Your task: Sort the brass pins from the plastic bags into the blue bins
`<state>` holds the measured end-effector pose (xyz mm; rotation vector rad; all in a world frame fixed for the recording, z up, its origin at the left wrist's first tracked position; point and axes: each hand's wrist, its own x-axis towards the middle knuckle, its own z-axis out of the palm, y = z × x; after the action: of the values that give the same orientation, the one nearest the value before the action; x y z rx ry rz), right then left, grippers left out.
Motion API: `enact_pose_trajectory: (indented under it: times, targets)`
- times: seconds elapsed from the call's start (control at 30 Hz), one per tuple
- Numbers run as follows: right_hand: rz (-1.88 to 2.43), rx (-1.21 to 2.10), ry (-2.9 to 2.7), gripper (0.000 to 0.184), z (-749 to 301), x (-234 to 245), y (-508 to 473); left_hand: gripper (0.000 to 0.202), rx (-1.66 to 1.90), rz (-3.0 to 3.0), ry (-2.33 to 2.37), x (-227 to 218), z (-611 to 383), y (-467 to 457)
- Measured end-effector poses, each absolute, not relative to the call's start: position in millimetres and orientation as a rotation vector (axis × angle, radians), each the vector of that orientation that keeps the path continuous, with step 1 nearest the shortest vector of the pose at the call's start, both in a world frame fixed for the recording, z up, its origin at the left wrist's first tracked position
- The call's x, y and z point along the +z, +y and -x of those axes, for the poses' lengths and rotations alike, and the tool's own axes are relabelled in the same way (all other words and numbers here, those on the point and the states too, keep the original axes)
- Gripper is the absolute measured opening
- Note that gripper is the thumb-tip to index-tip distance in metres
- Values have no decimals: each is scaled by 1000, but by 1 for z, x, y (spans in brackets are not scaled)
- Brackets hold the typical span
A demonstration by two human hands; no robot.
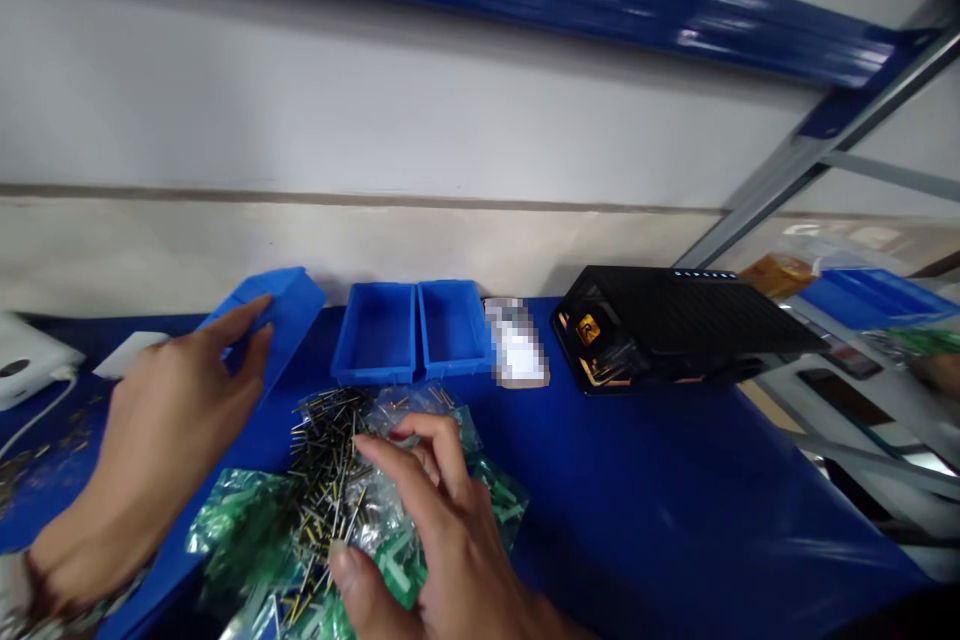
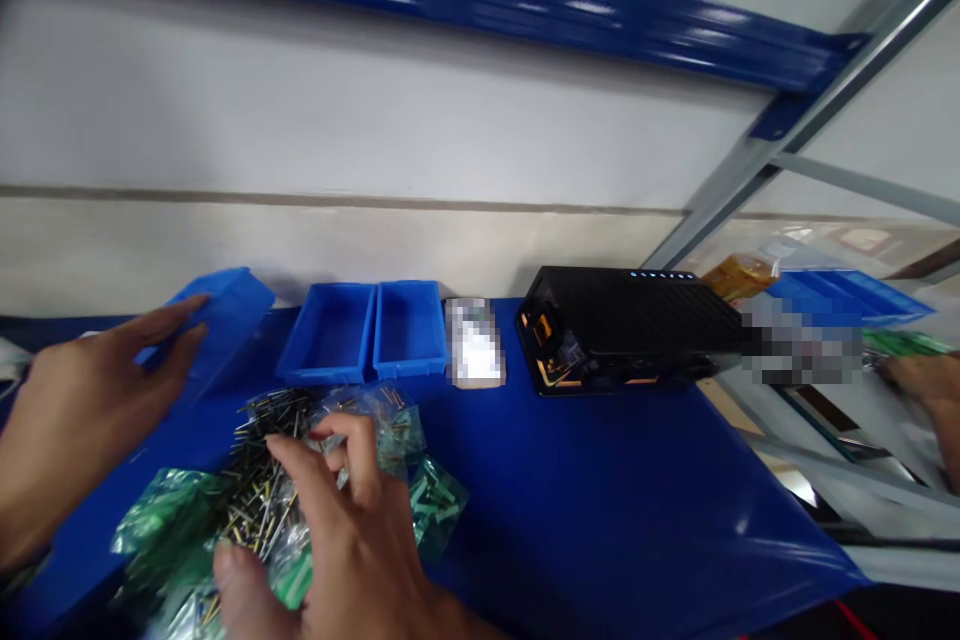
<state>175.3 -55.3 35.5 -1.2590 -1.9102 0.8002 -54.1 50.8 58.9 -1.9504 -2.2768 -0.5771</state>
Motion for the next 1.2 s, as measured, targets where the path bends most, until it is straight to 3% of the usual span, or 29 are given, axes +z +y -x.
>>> enact_pose_trajectory:
  times: [0.1,0.23,0.47,0.63,0.83,1.0,1.2]
  targets:
    - [1274,803,-1932,58,-176,37,-55,44,-321,1938,-2242,56,33,62]
    - [1277,847,-1937,57,-176,39,-54,45,-291,2076,-2162,23,32,69]
    - [1276,941,-1931,56,-175,37,-53,54,-579,2253,-2098,6,24,82]
    - [1334,1009,-1935,55,-175,38,-56,47,-877,2344,-1793,17,38,70]
    - [1316,1023,-1955,51,-174,39,-55,59,-505,2560,-1506,7,43,40]
    - [1286,843,-1979,49,-174,41,-51,61,-379,2579,-1507,-13,37,36]
    - [1430,395,-1904,59,-190,24,-20,59,-473,2541,-1549,-11,34,39]
